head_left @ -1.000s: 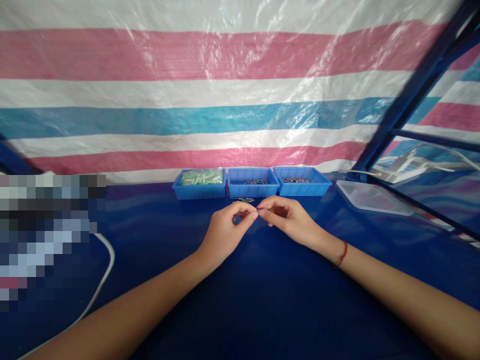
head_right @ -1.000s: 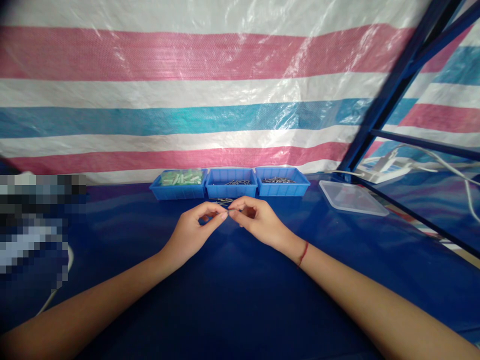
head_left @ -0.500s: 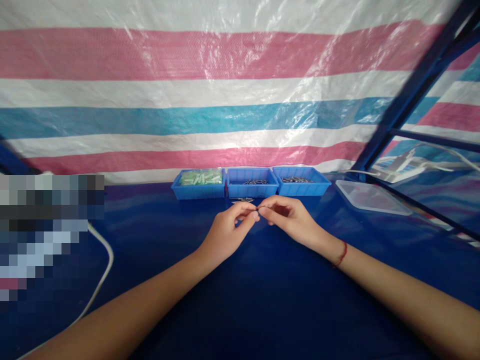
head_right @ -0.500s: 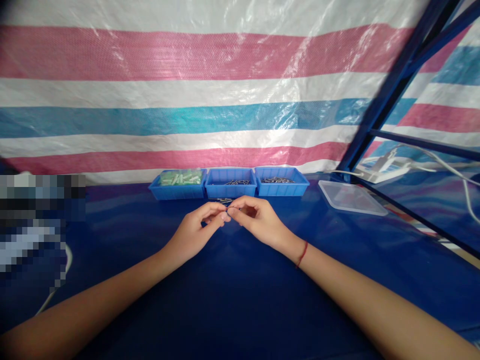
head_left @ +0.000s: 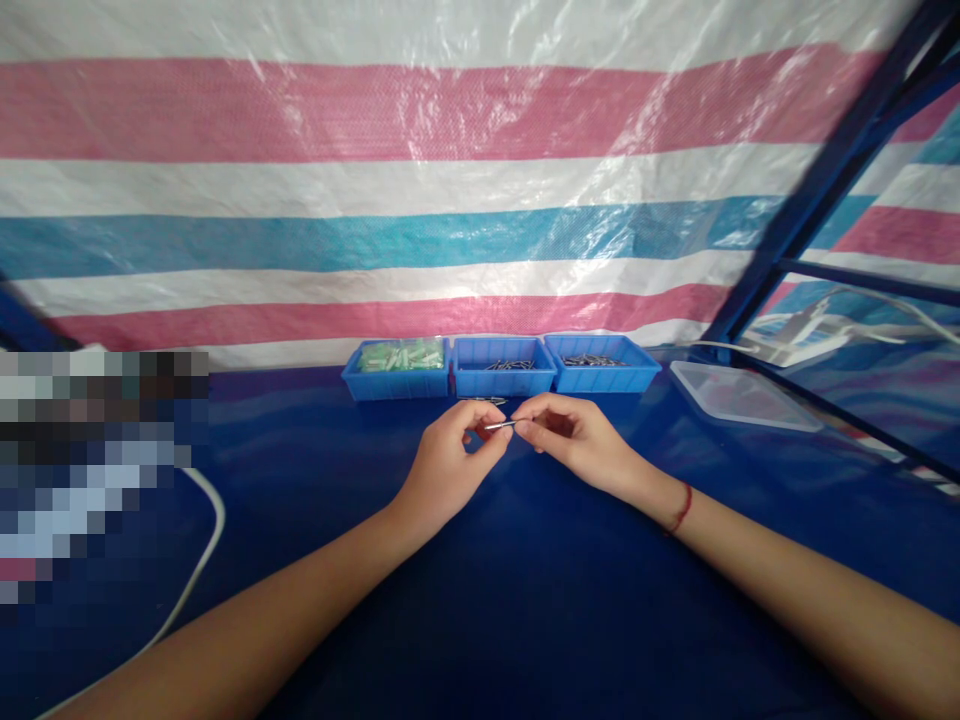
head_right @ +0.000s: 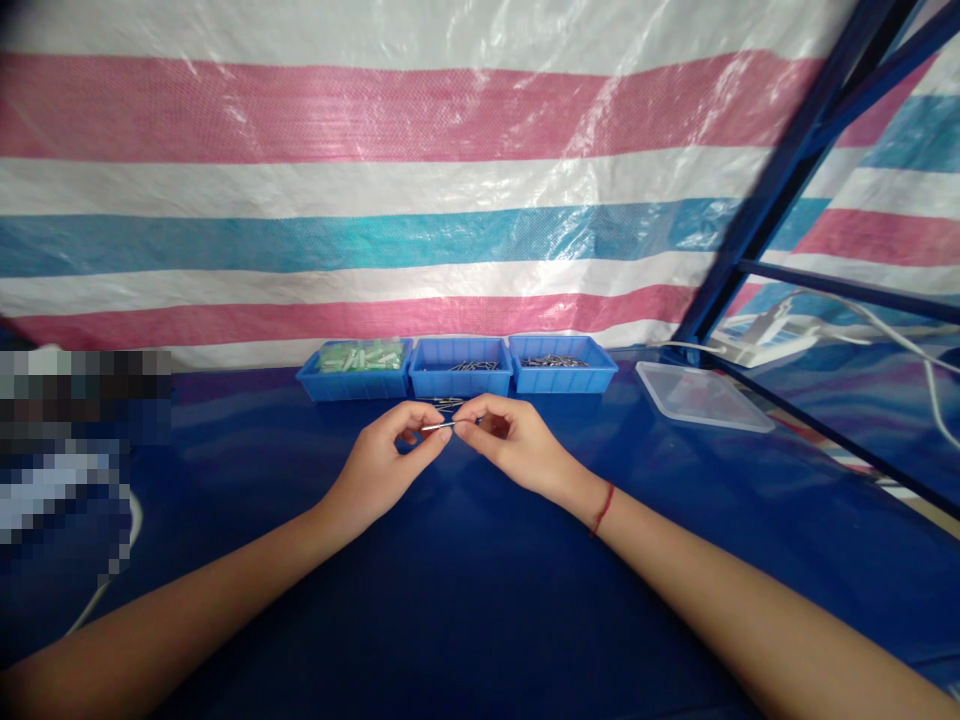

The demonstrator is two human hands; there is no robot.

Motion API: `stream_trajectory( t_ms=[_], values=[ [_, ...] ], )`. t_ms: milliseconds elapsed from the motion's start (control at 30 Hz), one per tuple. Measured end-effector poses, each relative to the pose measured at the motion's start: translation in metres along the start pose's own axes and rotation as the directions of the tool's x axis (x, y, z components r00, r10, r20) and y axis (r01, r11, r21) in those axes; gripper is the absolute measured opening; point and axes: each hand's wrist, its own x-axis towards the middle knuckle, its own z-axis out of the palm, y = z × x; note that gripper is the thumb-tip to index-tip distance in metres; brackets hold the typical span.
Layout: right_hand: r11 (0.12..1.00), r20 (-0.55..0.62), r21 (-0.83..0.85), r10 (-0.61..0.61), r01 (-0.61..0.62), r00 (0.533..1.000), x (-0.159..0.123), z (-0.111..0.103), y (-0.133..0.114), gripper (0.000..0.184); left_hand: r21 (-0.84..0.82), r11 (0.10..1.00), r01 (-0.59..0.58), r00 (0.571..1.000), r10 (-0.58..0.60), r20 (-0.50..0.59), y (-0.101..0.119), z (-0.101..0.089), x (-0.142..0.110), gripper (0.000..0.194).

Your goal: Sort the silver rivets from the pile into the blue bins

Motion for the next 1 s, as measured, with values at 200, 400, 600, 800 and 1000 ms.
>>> stream_trajectory(
  t_ms=[200,400,600,800,1000],
  values=[
    [1.0,0.074,-0.023,0.022,-0.021,0.997,0.0,0.0,0.0,0.022,-0.001,0.999,-0.045,0.999,0.045,-0.01,-0.001,0.0,0.0,0.003],
    [0.998,0.144,-0.006,0.065,-0.065,0.987,0.0,-0.001,0.0,0.023,0.005,0.999,-0.043,0.999,0.043,0.003,-0.002,0.0,-0.001,0.004],
    [0.996,0.107,0.054,0.065,-0.071,0.992,0.001,0.0,-0.002,0.026,0.007,1.0,0.014,0.999,-0.014,0.038,0.0,0.0,0.0,0.008],
    [0.986,-0.334,-0.167,-0.081,0.026,0.939,0.009,-0.024,-0.003,0.026,-0.052,0.99,0.132,0.986,-0.126,0.113,-0.006,0.004,0.001,0.014],
    [0.765,-0.593,-0.626,-0.341,-0.151,0.73,0.022,-0.077,0.01,0.021,-0.026,0.994,0.103,0.98,-0.097,0.172,-0.007,0.003,0.0,0.019]
  ],
)
